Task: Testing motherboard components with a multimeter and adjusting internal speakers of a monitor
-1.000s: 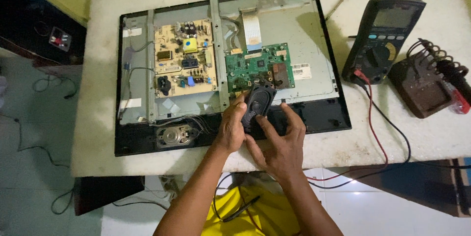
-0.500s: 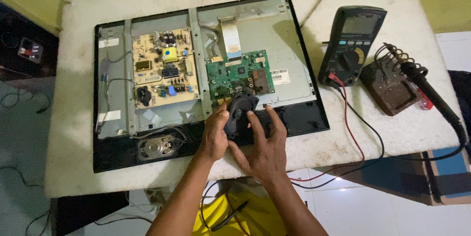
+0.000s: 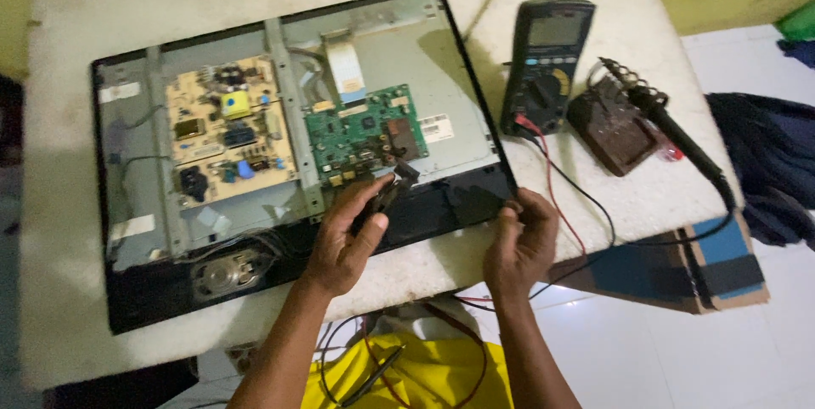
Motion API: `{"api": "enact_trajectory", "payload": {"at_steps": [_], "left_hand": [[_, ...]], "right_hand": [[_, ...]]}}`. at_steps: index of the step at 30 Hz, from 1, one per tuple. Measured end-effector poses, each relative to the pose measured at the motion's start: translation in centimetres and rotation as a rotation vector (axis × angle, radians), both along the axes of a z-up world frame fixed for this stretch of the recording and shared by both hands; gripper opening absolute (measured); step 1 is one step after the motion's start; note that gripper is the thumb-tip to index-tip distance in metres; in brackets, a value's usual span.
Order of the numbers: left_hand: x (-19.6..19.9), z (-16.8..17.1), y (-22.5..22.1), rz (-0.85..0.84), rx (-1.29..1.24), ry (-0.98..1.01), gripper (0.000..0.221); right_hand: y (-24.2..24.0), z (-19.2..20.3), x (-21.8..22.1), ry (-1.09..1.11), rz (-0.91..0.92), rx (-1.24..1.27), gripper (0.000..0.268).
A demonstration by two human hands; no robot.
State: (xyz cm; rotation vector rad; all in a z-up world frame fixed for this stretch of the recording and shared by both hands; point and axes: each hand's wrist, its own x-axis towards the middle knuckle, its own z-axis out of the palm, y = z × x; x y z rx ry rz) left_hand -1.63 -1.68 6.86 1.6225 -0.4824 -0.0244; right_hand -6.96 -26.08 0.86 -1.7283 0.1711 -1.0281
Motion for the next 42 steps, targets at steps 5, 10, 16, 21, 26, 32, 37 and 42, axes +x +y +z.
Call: {"api": "enact_trajectory", "payload": {"at_steps": [5,10,16,21,26,32,37,42], "left_hand": [[0.2,2.7,-1.3,-0.036,0.36,-0.397,0.048],[0.1,2.7,-2.0,-0.016,0.469,-0.525,0.045],[0.6,1.2,-2.6,-0.047,0.537,-0.596,0.045],[0.8,1.4,-3.1,-0.051,0.565,-0.566,0.042],[0.8,1.2,-3.1,-0.059,0.56,-0.536,0.042],[0.7,1.6,-3.3,-0.084,0.591,-0.511,0.042],[0.7,2.3,-3.3,-0.124,0.607,-0.469,0.042],[0.4,4.9,-1.5,-0.138,0.568,-0.386,0.062]], "right_hand": [[1.1,2.5,0.1,0.097,0.048,-0.12,0.024],[0.8,2.3,-0.1,0.119,0.016,-0.138,0.02],[1.1,2.5,0.3,0.126,0.039,-0.132,0.018],[1.3,2.6,0.4,0.13,0.045,-0.143,0.02],[1.2,3.0,0.2,0.201,0.022,-0.221,0.022],[1.7,4.6,0.4,0.299,0.07,-0.349,0.023],[1.7,5.2,0.6,0.361,0.122,-0.422,0.024],[1.6,5.0,0.6,0.408,0.131,-0.444,0.022]]}}
